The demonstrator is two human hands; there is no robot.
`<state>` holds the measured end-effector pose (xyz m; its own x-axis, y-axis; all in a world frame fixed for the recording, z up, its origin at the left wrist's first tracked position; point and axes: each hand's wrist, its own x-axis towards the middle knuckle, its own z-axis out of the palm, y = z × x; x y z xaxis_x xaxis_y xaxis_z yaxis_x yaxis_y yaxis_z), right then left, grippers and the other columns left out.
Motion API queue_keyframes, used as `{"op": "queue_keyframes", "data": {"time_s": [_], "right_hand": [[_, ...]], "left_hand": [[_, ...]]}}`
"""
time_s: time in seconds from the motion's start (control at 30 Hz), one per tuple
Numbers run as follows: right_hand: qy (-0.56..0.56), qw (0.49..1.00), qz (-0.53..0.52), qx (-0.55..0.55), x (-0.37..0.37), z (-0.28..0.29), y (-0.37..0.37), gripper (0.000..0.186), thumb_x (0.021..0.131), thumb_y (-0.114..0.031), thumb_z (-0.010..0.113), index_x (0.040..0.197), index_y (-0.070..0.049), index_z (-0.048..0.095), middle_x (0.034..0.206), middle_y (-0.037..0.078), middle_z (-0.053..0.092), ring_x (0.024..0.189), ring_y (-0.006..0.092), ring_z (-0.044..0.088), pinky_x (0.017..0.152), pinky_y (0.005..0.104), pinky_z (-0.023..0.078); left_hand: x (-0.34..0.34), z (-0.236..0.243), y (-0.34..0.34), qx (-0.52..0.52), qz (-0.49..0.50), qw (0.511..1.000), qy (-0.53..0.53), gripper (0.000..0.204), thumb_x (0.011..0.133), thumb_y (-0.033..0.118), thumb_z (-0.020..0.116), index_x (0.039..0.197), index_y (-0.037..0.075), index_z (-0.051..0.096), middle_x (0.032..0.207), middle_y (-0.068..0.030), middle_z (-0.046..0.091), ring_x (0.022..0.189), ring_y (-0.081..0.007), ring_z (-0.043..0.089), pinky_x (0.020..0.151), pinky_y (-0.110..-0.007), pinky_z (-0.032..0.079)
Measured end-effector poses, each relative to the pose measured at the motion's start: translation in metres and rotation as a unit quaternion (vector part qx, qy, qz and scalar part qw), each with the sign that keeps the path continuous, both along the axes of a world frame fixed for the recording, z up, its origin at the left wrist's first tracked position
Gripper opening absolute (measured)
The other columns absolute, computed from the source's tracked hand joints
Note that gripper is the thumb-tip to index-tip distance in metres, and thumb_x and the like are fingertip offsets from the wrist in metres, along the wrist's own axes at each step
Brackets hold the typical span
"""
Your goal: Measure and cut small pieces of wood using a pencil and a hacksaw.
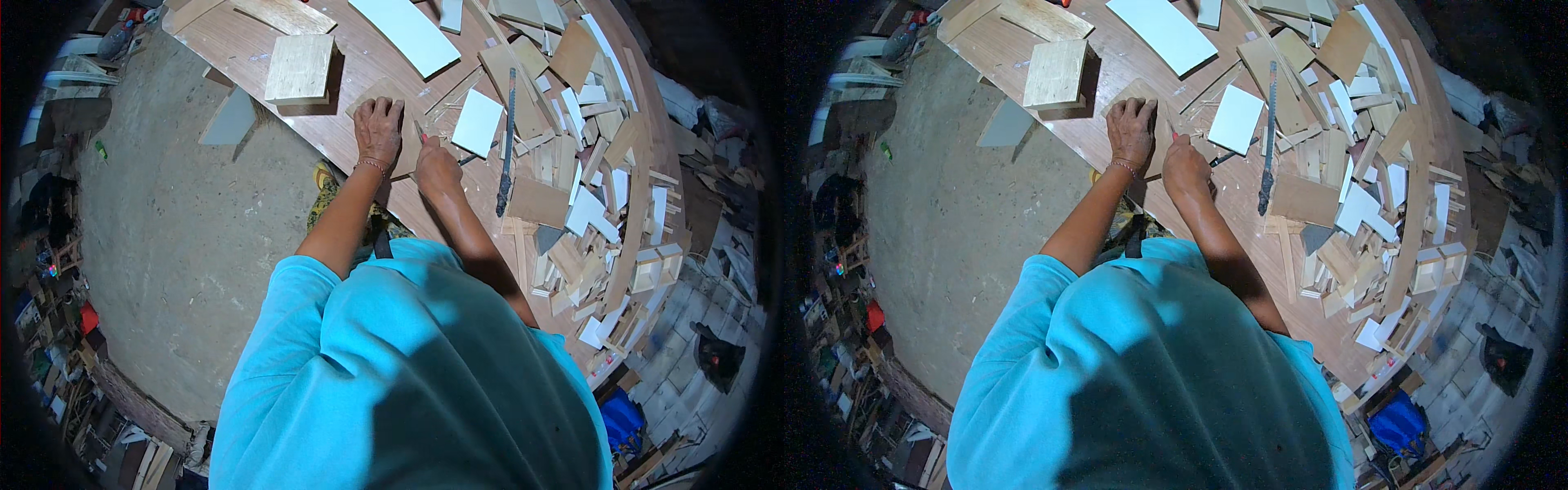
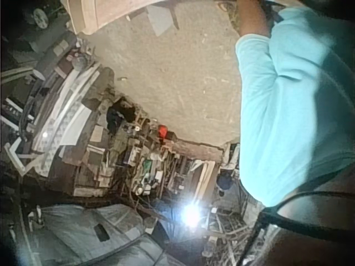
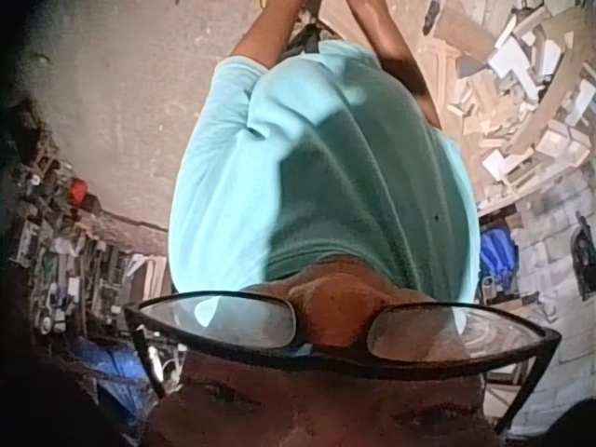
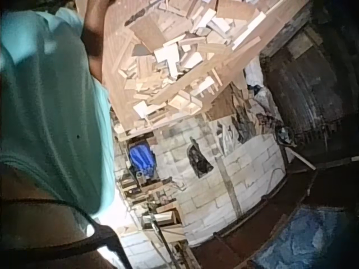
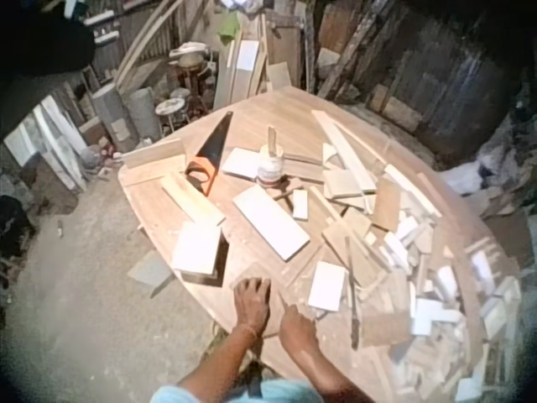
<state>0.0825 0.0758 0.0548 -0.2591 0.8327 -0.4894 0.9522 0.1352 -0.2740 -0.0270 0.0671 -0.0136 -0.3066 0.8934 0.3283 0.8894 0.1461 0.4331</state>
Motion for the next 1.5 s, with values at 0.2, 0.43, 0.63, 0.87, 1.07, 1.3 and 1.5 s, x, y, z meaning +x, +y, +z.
{"op": "queue_keyframes", "data": {"time_s": [0.2,0.43,0.63,0.87,1.07,1.3,1.5], "right_hand": [[0.011,1.0,-0.009,0.009,0.004,-0.001,-0.005,0.029,0.087,-0.019,0.028,0.089,0.004,0.045,0.078,0.026,0.058,0.075,0.0395,0.058,0.066,0.0478,0.045],[0.036,0.999,-0.004,0.021,0.01,0.007,-0.012,0.029,0.087,-0.019,0.028,0.087,0.005,0.044,0.075,0.028,0.057,0.073,0.0406,0.058,0.065,0.0485,0.044],[0.048,0.997,0.02,0.061,0.0,-0.005,0.015,0.023,0.083,-0.013,0.032,0.086,0.007,0.043,0.075,0.029,0.056,0.073,0.0413,0.058,0.066,0.0479,0.045],[0.053,0.998,0.021,0.041,-0.008,-0.005,0.018,0.02,0.078,-0.008,0.039,0.09,0.008,0.043,0.074,0.029,0.056,0.072,0.0405,0.058,0.064,0.0473,0.045],[0.057,0.998,0.013,0.027,-0.01,-0.005,0.019,0.021,0.082,-0.012,0.034,0.088,0.006,0.042,0.076,0.029,0.056,0.072,0.0409,0.058,0.065,0.0478,0.045],[0.066,0.997,0.009,0.029,-0.008,-0.006,0.017,0.021,0.08,-0.011,0.036,0.088,0.007,0.043,0.075,0.029,0.057,0.072,0.0404,0.058,0.064,0.0471,0.045],[0.058,0.998,0.011,0.019,-0.013,0.0,0.023,0.021,0.077,-0.007,0.041,0.091,0.008,0.044,0.077,0.029,0.057,0.076,0.0393,0.058,0.066,0.045,0.046]], "left_hand": [[-0.001,-0.001,0.0,0.001,-0.003,1.0,0.012,0.031,0.068,0.005,0.05,0.098,0.011,0.057,0.093,-0.0068,0.052,0.094,-0.0255,0.044,0.085,-0.037,0.031],[-0.002,0.003,0.001,0.004,-0.005,1.0,0.023,0.031,0.069,0.007,0.049,0.099,0.011,0.056,0.092,-0.0065,0.052,0.093,-0.026,0.045,0.083,-0.037,0.032],[-0.001,0.002,0.0,0.01,-0.005,0.999,0.034,0.029,0.07,0.008,0.049,0.098,0.011,0.057,0.09,-0.0066,0.052,0.092,-0.0257,0.045,0.083,-0.038,0.031],[-0.001,0.005,0.0,-0.014,-0.01,1.0,0.015,0.03,0.07,0.008,0.05,0.099,0.011,0.057,0.095,-0.0068,0.052,0.095,-0.0264,0.044,0.084,-0.037,0.03],[-0.002,0.002,0.001,-0.014,-0.012,1.0,0.023,0.03,0.069,0.008,0.05,0.099,0.011,0.056,0.094,-0.007,0.052,0.095,-0.0262,0.044,0.086,-0.038,0.03],[-0.001,0.002,0.001,-0.013,-0.012,1.0,0.013,0.031,0.069,0.008,0.05,0.099,0.01,0.056,0.094,-0.007,0.052,0.095,-0.0264,0.043,0.086,-0.038,0.029],[-0.001,0.003,0.001,-0.01,-0.013,1.0,0.027,0.03,0.069,0.008,0.05,0.099,0.01,0.056,0.093,-0.0073,0.051,0.094,-0.0258,0.043,0.085,-0.037,0.03]]}}
